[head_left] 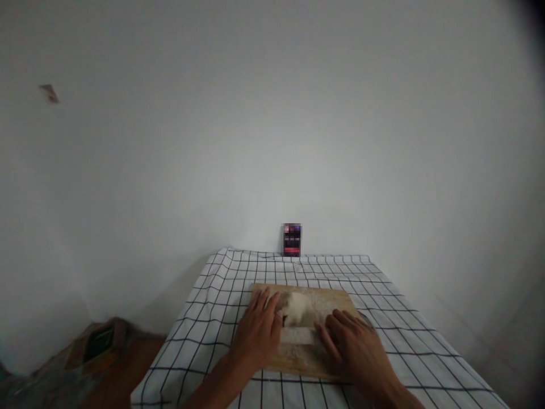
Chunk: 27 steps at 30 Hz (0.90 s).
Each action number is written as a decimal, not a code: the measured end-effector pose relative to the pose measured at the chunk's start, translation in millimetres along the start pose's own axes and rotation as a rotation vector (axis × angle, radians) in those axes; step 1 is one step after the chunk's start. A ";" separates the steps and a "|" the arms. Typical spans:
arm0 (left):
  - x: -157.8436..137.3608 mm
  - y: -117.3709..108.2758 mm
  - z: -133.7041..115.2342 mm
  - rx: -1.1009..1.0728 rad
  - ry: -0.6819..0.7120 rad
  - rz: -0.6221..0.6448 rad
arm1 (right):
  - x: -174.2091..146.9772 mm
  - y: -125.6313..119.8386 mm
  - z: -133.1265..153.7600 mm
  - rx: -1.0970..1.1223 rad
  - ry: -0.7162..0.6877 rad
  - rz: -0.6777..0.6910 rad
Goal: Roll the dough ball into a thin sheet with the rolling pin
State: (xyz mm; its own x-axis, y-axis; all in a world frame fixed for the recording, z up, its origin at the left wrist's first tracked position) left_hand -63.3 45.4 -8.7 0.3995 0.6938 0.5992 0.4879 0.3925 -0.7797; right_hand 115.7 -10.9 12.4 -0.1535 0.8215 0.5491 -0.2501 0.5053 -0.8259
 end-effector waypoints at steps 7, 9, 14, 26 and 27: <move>30.8 27.9 26.5 0.018 -0.071 0.017 | 63.2 5.4 -27.8 -0.091 0.122 0.255; 31.8 34.6 29.1 0.046 -0.048 -0.001 | 68.8 15.3 -31.9 -0.062 0.113 0.315; 29.1 24.4 20.4 0.098 -0.018 -0.054 | 65.3 28.6 -29.4 -0.001 -0.004 0.245; -2.2 3.1 -3.5 0.186 0.053 -0.189 | 8.4 20.9 -19.0 0.052 0.001 0.028; -5.7 2.5 -5.7 0.191 0.076 -0.207 | 2.5 19.6 -19.3 0.039 0.001 -0.004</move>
State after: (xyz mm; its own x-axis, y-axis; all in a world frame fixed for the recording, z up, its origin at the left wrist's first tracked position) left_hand -60.0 39.0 -13.0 0.3672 0.5429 0.7553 0.4128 0.6326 -0.6554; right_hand 128.8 6.1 -4.8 -0.1512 0.8197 0.5525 -0.2877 0.4982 -0.8179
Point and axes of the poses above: each hand's wrist, its own x-axis towards the middle knuckle, its own y-axis out of the palm, z = x × y, the point moved 10 cm from there along x, towards the middle knuckle, and after that the axes turned 7 degrees about -z, right-handed, at the moved point
